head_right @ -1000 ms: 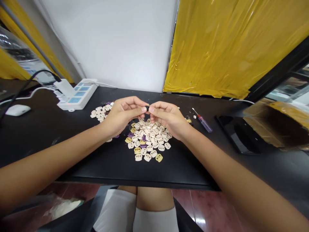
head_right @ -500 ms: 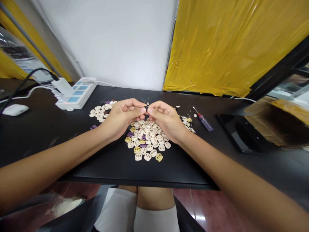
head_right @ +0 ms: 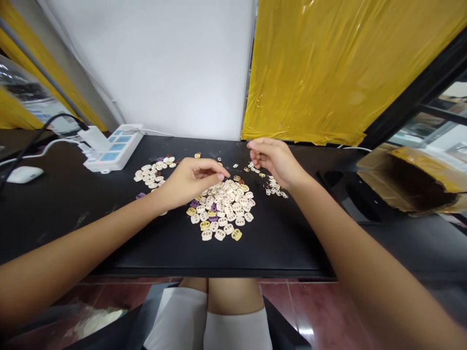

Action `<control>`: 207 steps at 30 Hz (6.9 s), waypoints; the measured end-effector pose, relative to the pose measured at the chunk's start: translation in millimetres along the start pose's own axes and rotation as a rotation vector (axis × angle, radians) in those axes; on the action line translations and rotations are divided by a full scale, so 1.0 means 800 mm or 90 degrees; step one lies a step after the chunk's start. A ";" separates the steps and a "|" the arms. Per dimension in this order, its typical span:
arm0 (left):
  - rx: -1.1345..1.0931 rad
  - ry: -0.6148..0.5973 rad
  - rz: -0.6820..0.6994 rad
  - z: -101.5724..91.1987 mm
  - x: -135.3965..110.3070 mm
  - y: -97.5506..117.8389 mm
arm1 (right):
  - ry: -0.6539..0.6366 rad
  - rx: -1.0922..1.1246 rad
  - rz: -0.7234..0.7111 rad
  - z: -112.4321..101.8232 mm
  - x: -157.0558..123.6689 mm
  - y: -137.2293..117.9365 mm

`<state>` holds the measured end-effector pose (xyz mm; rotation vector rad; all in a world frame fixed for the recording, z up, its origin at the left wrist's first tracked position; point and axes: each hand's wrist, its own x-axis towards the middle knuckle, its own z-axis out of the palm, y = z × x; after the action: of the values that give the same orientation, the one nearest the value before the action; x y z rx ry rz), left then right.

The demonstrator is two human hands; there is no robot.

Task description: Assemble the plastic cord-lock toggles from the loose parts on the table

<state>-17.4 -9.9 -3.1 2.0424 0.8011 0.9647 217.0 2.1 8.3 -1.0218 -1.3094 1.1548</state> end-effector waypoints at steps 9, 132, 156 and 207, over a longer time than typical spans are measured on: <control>0.181 -0.077 0.092 -0.007 0.000 -0.002 | 0.031 -0.570 0.040 -0.035 0.007 -0.005; -0.152 -0.014 -0.114 -0.021 -0.005 0.006 | -0.248 -0.072 0.026 0.033 -0.025 0.009; -0.295 0.024 -0.217 -0.019 -0.005 0.007 | -0.152 0.006 0.036 0.053 -0.030 0.013; 0.023 -0.085 -0.155 -0.025 -0.006 -0.008 | -0.205 -0.513 0.092 -0.048 0.008 -0.016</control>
<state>-37.5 -2.9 -1.1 1.9611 0.9731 0.6765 255.1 8.8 20.8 -1.5619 -2.0697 0.9192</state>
